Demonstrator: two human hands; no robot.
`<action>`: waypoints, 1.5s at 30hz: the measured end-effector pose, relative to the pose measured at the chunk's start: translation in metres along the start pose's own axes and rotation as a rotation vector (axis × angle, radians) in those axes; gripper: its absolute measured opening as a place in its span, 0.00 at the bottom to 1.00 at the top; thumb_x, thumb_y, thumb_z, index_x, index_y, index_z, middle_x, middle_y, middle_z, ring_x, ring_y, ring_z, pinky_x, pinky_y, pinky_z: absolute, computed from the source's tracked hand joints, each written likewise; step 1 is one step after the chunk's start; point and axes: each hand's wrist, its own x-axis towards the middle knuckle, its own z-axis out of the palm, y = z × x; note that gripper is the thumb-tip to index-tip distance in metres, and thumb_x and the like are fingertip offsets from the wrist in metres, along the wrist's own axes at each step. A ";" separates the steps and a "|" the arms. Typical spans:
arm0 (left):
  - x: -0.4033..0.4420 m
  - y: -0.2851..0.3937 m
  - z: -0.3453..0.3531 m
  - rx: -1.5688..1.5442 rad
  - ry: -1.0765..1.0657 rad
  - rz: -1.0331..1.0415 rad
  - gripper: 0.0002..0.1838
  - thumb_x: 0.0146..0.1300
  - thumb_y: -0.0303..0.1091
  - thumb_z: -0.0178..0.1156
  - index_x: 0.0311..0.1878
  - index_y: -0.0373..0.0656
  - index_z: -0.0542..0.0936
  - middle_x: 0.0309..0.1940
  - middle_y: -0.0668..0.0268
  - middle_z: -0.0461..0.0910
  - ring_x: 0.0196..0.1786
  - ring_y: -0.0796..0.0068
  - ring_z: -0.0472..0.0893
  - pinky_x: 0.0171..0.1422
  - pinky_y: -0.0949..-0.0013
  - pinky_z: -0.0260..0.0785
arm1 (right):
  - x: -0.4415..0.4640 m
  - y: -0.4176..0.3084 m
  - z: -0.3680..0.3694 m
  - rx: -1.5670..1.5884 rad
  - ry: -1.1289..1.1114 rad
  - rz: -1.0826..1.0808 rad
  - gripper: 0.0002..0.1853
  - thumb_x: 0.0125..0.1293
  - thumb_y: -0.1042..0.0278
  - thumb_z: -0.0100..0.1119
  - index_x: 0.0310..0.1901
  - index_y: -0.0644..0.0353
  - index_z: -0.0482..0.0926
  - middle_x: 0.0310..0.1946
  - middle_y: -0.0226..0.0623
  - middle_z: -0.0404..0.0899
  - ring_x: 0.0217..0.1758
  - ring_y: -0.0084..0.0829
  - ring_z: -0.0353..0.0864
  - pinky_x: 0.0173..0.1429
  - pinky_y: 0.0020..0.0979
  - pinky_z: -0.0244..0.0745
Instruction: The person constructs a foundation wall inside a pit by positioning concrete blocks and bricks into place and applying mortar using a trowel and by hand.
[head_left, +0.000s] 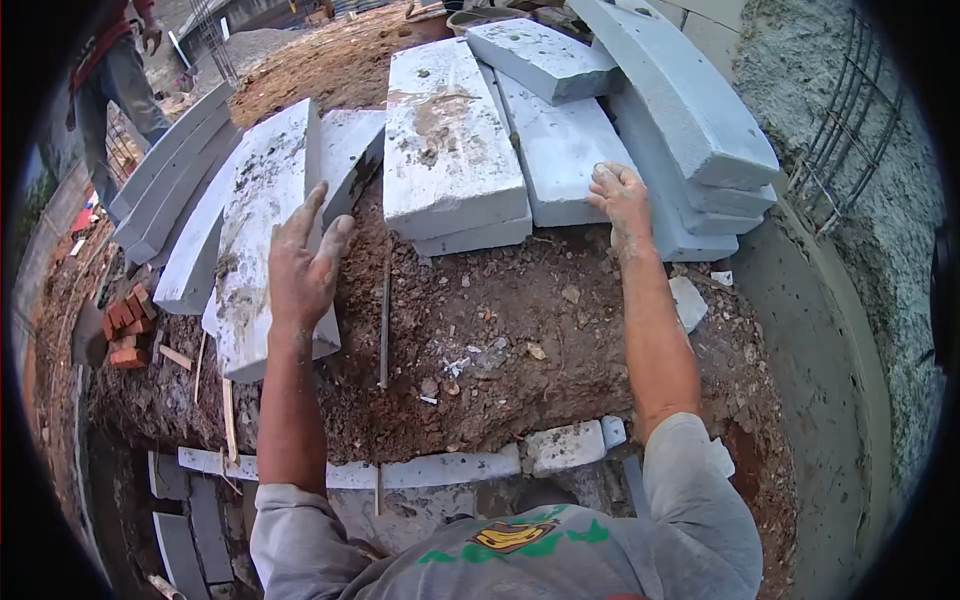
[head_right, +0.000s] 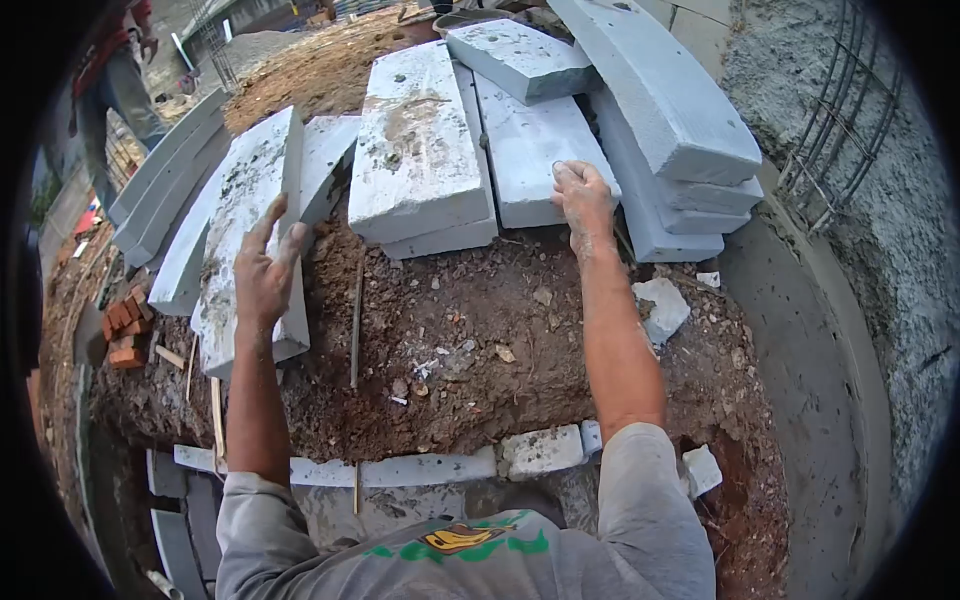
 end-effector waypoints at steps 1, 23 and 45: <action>0.014 0.013 0.035 0.001 0.030 0.152 0.28 0.63 0.53 0.56 0.62 0.46 0.73 0.56 0.52 0.76 0.61 0.55 0.73 0.72 0.55 0.50 | 0.026 -0.002 0.012 -0.016 0.024 -0.025 0.24 0.61 0.58 0.61 0.52 0.70 0.74 0.44 0.43 0.78 0.46 0.30 0.78 0.49 0.29 0.74; 0.072 0.053 0.201 0.334 0.236 0.093 0.20 0.62 0.46 0.53 0.54 0.51 0.80 0.55 0.66 0.77 0.66 0.61 0.67 0.73 0.40 0.39 | 0.374 0.040 0.084 0.222 0.403 0.197 0.37 0.52 0.60 0.69 0.57 0.78 0.66 0.55 0.50 0.74 0.53 0.37 0.78 0.59 0.38 0.72; 0.071 0.050 0.205 0.307 0.296 0.079 0.18 0.60 0.45 0.55 0.50 0.51 0.82 0.49 0.67 0.81 0.61 0.64 0.72 0.72 0.46 0.47 | 0.233 -0.020 0.141 0.851 0.409 0.291 0.43 0.51 0.62 0.73 0.56 0.80 0.54 0.51 0.60 0.73 0.52 0.48 0.79 0.50 0.42 0.82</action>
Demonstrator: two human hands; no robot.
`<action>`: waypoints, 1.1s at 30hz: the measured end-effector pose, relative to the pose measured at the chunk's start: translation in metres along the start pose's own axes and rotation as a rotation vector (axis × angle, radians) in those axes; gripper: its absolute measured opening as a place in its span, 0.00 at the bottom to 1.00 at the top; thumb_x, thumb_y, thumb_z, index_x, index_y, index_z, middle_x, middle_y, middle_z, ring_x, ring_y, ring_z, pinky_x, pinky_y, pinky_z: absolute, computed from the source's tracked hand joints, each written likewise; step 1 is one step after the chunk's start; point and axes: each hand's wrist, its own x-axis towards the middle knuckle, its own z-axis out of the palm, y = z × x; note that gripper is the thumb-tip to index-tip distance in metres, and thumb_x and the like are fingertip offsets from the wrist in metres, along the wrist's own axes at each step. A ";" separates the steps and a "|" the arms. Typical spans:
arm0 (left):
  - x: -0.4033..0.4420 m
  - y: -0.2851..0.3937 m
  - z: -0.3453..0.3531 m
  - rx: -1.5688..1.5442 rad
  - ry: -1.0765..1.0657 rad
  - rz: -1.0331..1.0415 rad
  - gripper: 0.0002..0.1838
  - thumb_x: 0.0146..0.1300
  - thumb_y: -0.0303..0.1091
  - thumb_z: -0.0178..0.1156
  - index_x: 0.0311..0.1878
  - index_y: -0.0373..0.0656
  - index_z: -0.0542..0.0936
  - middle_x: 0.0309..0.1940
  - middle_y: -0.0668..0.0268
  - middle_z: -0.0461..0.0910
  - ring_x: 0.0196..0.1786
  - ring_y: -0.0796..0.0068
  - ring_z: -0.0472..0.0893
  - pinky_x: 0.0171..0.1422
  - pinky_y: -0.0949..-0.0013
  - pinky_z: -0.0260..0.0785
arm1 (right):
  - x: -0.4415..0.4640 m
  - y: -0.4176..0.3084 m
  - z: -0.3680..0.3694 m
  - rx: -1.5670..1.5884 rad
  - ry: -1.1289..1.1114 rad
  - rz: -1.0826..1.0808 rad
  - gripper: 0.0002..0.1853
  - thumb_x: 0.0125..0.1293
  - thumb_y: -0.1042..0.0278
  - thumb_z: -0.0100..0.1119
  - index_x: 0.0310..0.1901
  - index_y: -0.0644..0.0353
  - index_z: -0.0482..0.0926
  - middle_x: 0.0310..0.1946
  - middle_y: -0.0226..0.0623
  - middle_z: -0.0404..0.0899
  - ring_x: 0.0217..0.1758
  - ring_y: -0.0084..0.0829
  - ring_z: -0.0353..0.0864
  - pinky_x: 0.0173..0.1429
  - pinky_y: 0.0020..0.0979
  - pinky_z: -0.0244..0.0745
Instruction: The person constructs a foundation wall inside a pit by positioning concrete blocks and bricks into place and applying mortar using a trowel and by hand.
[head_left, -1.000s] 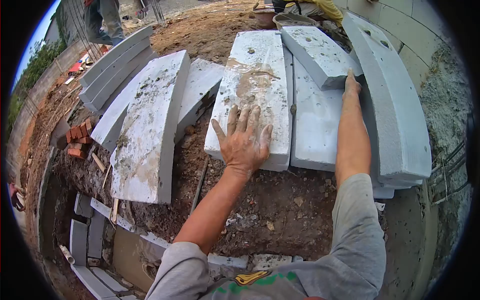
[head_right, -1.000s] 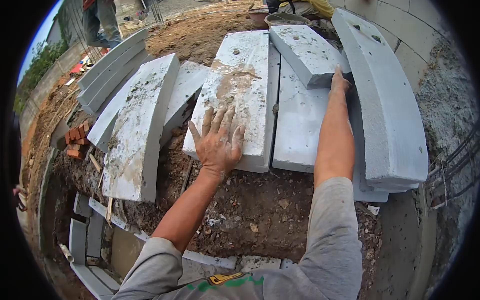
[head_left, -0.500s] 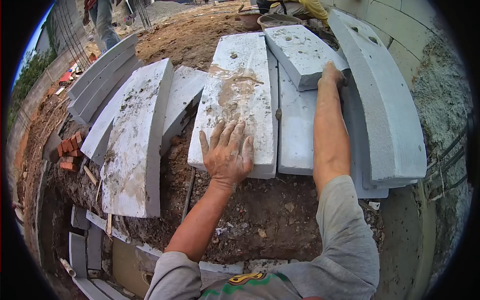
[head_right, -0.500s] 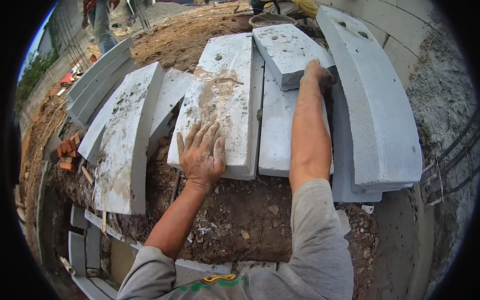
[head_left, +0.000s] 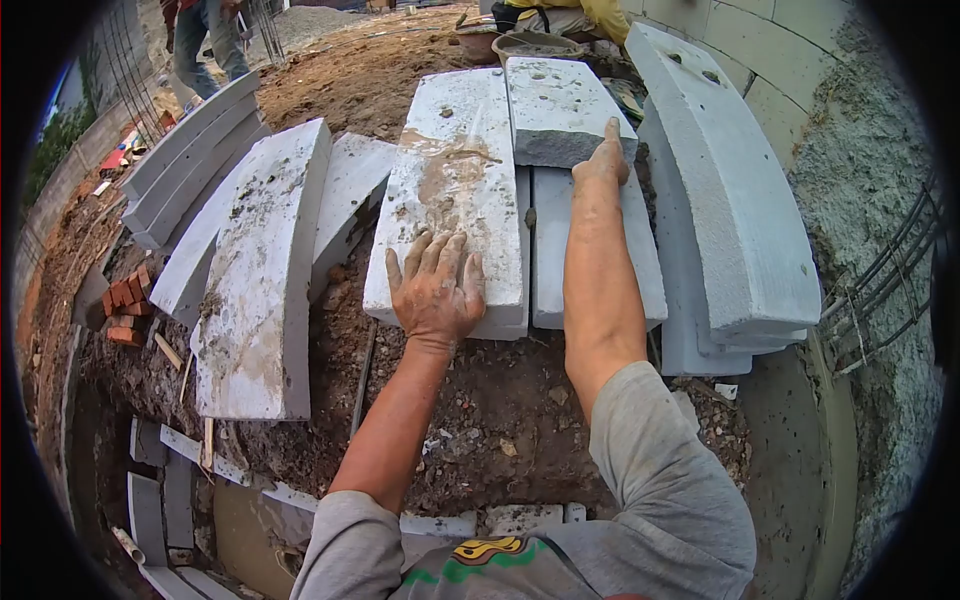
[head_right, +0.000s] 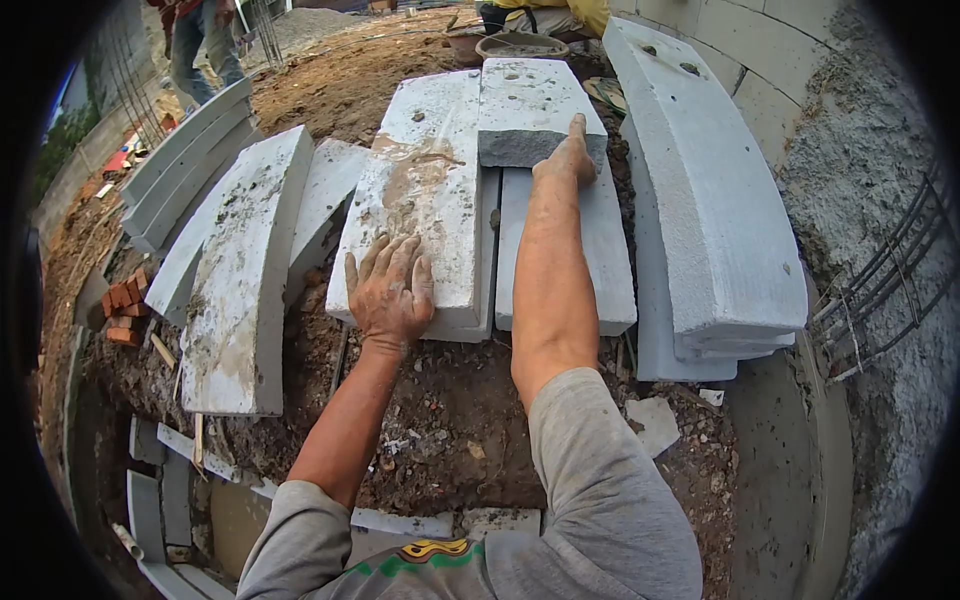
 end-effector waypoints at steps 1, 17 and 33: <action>-0.002 0.000 -0.001 0.004 0.006 -0.002 0.18 0.60 0.45 0.54 0.50 0.51 0.82 0.49 0.67 0.81 0.61 0.64 0.72 0.72 0.46 0.46 | 0.000 -0.001 -0.007 -0.084 -0.011 0.008 0.43 0.50 0.63 0.73 0.56 0.81 0.54 0.50 0.60 0.74 0.52 0.47 0.79 0.50 0.42 0.81; -0.003 -0.002 -0.001 0.005 0.082 -0.006 0.18 0.62 0.44 0.52 0.53 0.51 0.80 0.46 0.66 0.82 0.61 0.66 0.72 0.73 0.51 0.44 | -0.063 -0.039 0.014 -1.108 0.031 -0.647 0.49 0.41 0.62 0.75 0.55 0.78 0.49 0.52 0.64 0.60 0.59 0.55 0.64 0.64 0.44 0.67; -0.012 -0.010 -0.007 -0.191 0.054 -0.074 0.24 0.60 0.50 0.56 0.56 0.46 0.77 0.51 0.61 0.79 0.63 0.65 0.69 0.74 0.49 0.45 | -0.264 -0.112 -0.157 -1.555 -0.508 -1.248 0.48 0.41 0.68 0.73 0.63 0.50 0.52 0.54 0.49 0.55 0.59 0.52 0.60 0.60 0.51 0.65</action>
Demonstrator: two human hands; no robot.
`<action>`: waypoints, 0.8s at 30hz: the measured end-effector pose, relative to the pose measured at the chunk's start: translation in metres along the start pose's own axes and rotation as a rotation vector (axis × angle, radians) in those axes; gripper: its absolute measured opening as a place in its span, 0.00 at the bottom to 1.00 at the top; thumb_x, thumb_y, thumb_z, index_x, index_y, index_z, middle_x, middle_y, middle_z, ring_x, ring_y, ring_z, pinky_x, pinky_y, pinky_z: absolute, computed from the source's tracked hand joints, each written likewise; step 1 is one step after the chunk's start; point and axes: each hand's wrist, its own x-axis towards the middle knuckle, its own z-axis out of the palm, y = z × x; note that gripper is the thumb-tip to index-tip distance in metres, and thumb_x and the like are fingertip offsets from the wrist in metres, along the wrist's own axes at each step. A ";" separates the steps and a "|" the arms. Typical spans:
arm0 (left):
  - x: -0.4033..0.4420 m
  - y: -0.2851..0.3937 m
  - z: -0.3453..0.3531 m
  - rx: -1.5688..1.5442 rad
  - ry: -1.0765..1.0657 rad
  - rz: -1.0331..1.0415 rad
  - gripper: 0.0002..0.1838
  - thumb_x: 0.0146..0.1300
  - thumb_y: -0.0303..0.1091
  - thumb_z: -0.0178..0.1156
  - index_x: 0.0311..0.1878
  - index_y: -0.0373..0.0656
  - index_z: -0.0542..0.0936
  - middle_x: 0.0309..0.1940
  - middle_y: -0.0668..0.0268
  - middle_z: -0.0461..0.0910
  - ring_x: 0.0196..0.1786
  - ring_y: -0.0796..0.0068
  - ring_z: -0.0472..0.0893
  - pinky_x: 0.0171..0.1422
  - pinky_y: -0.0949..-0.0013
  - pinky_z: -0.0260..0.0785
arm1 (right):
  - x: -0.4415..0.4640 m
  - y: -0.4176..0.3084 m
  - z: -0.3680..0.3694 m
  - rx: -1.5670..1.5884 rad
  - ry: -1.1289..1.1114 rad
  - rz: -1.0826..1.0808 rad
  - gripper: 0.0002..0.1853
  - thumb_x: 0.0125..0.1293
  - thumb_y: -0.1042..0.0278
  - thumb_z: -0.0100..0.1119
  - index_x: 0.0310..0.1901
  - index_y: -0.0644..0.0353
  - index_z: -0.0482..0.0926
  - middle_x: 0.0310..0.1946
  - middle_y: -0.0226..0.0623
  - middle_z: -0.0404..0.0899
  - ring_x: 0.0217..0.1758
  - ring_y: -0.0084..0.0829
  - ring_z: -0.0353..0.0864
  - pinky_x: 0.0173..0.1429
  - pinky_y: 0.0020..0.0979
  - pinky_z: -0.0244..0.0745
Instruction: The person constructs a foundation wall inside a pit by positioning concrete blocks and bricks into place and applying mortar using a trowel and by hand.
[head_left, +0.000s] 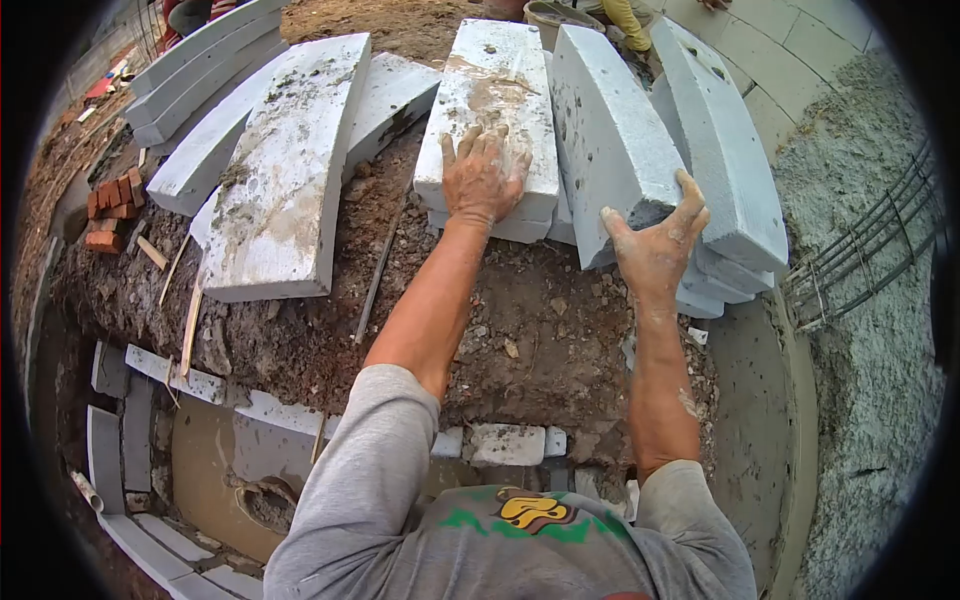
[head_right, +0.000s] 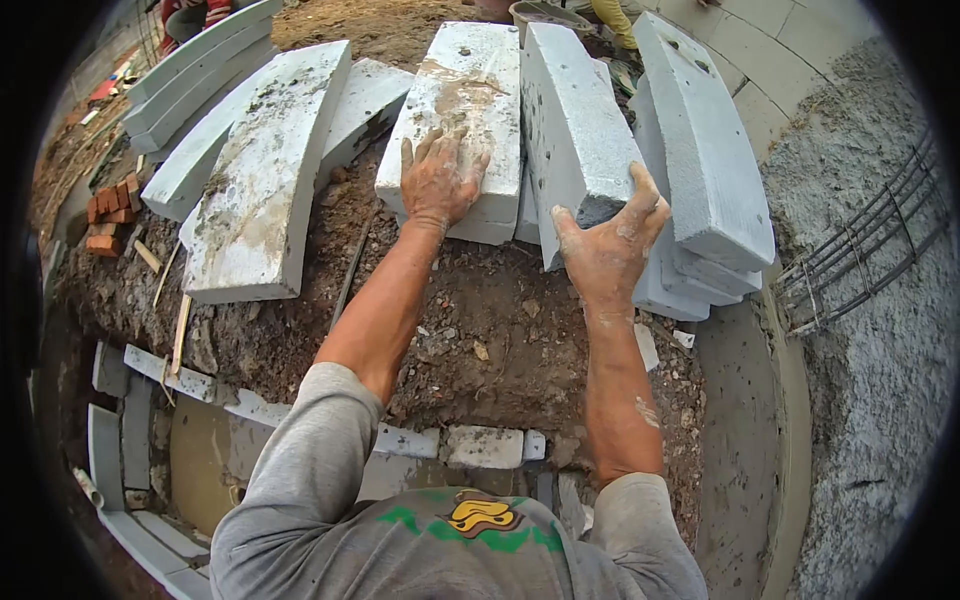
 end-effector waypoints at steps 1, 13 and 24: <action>-0.004 0.000 -0.008 -0.078 0.029 0.002 0.25 0.60 0.50 0.57 0.56 0.46 0.77 0.51 0.60 0.78 0.63 0.64 0.69 0.73 0.49 0.45 | -0.004 0.001 -0.007 0.001 -0.050 0.064 0.48 0.43 0.64 0.75 0.63 0.50 0.52 0.55 0.52 0.56 0.61 0.53 0.59 0.61 0.51 0.64; -0.203 -0.038 -0.193 -0.451 -0.373 -0.609 0.25 0.65 0.50 0.53 0.59 0.45 0.72 0.45 0.54 0.81 0.46 0.52 0.80 0.53 0.54 0.70 | 0.053 0.077 0.008 -0.362 -0.215 -0.226 0.41 0.50 0.38 0.66 0.54 0.68 0.69 0.51 0.60 0.69 0.57 0.55 0.68 0.61 0.49 0.64; -0.396 -0.133 -0.392 0.098 0.048 -1.399 0.23 0.62 0.49 0.56 0.53 0.42 0.77 0.40 0.55 0.83 0.44 0.60 0.83 0.49 0.62 0.72 | 0.114 0.084 0.063 -0.024 -0.759 -0.129 0.45 0.54 0.41 0.64 0.63 0.69 0.60 0.58 0.57 0.63 0.61 0.45 0.65 0.66 0.39 0.60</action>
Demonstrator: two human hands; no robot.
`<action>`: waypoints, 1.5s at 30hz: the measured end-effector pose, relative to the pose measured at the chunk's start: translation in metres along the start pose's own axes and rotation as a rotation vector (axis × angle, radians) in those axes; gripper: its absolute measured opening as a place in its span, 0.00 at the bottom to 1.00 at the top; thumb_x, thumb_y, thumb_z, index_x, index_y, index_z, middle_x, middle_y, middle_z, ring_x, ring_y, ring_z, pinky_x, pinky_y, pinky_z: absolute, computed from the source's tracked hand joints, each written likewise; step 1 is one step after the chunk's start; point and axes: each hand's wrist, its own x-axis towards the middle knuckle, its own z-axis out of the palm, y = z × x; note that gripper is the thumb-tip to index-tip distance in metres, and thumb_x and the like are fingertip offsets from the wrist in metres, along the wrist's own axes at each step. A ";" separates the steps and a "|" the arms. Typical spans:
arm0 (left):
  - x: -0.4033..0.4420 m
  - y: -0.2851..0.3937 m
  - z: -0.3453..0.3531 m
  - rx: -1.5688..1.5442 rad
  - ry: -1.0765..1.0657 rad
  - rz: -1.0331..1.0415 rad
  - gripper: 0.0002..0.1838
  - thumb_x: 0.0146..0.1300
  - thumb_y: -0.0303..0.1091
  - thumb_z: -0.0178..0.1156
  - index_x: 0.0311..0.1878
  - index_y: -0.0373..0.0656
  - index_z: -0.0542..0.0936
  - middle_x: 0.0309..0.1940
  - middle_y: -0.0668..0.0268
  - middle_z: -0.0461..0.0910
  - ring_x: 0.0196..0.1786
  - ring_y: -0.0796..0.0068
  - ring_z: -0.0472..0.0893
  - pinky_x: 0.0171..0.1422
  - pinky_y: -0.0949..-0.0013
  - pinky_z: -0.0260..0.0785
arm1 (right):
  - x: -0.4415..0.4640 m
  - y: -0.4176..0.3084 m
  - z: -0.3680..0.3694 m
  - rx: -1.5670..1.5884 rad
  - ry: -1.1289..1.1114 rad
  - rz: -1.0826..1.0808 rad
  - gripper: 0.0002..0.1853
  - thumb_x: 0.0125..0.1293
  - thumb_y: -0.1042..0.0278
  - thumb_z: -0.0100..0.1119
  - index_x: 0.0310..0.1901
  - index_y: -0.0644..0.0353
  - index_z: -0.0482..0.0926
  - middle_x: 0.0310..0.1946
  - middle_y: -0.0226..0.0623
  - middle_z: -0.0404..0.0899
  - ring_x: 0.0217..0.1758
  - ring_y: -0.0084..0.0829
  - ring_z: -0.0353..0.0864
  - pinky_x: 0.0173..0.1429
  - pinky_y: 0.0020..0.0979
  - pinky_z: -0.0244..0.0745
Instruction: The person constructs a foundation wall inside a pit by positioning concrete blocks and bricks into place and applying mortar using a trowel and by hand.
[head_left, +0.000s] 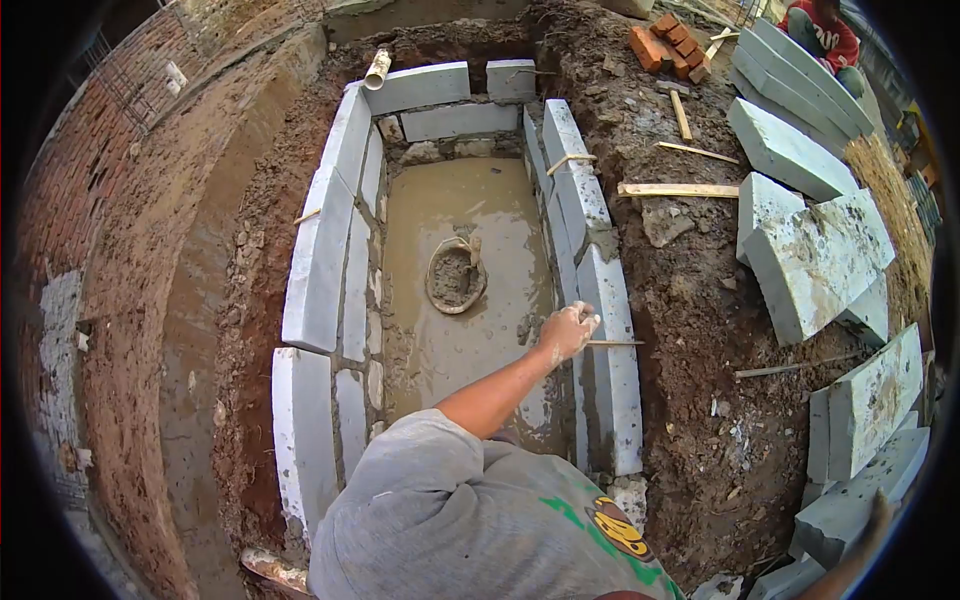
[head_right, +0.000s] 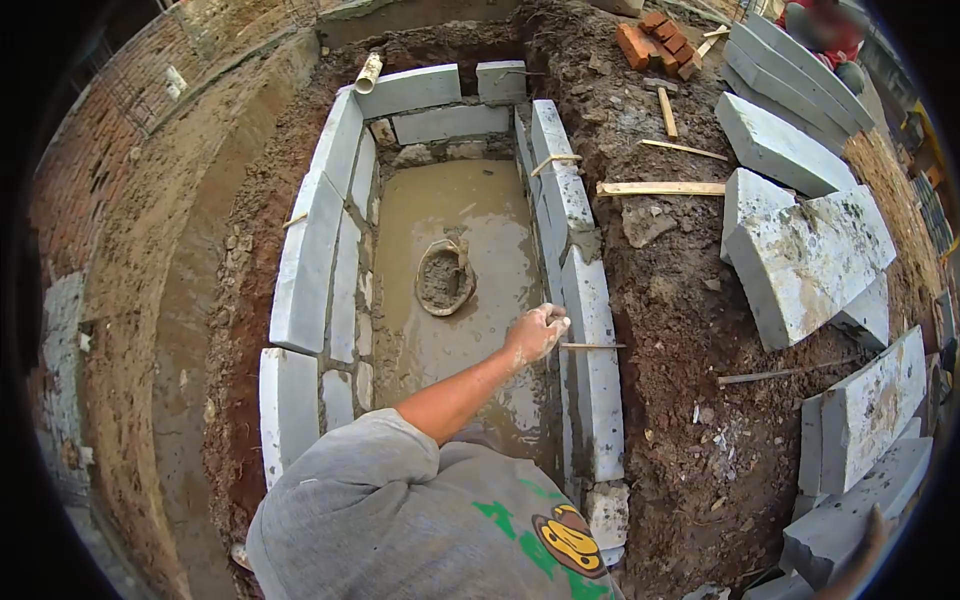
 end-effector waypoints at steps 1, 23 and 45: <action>-0.004 -0.018 -0.006 -0.016 -0.008 -0.054 0.23 0.62 0.49 0.57 0.52 0.42 0.77 0.40 0.54 0.83 0.44 0.60 0.82 0.50 0.62 0.72 | -0.002 -0.012 0.008 -0.038 0.016 -0.015 0.46 0.54 0.41 0.63 0.63 0.69 0.60 0.59 0.57 0.62 0.62 0.45 0.64 0.66 0.39 0.59; 0.091 -0.118 -0.034 0.066 -0.259 -0.130 0.23 0.61 0.53 0.56 0.50 0.45 0.78 0.43 0.55 0.82 0.49 0.54 0.80 0.53 0.57 0.69 | -0.238 -0.217 -0.076 -0.587 0.060 -0.087 0.47 0.62 0.39 0.53 0.70 0.64 0.46 0.69 0.56 0.42 0.73 0.46 0.41 0.75 0.39 0.39; 0.087 -0.297 -0.242 -0.089 0.233 -0.312 0.22 0.62 0.47 0.58 0.49 0.37 0.77 0.34 0.55 0.83 0.38 0.65 0.81 0.44 0.64 0.71 | -0.315 -0.562 0.194 0.411 -0.491 -0.876 0.51 0.29 0.63 0.66 0.65 0.62 0.64 0.48 0.45 0.68 0.54 0.44 0.68 0.65 0.41 0.59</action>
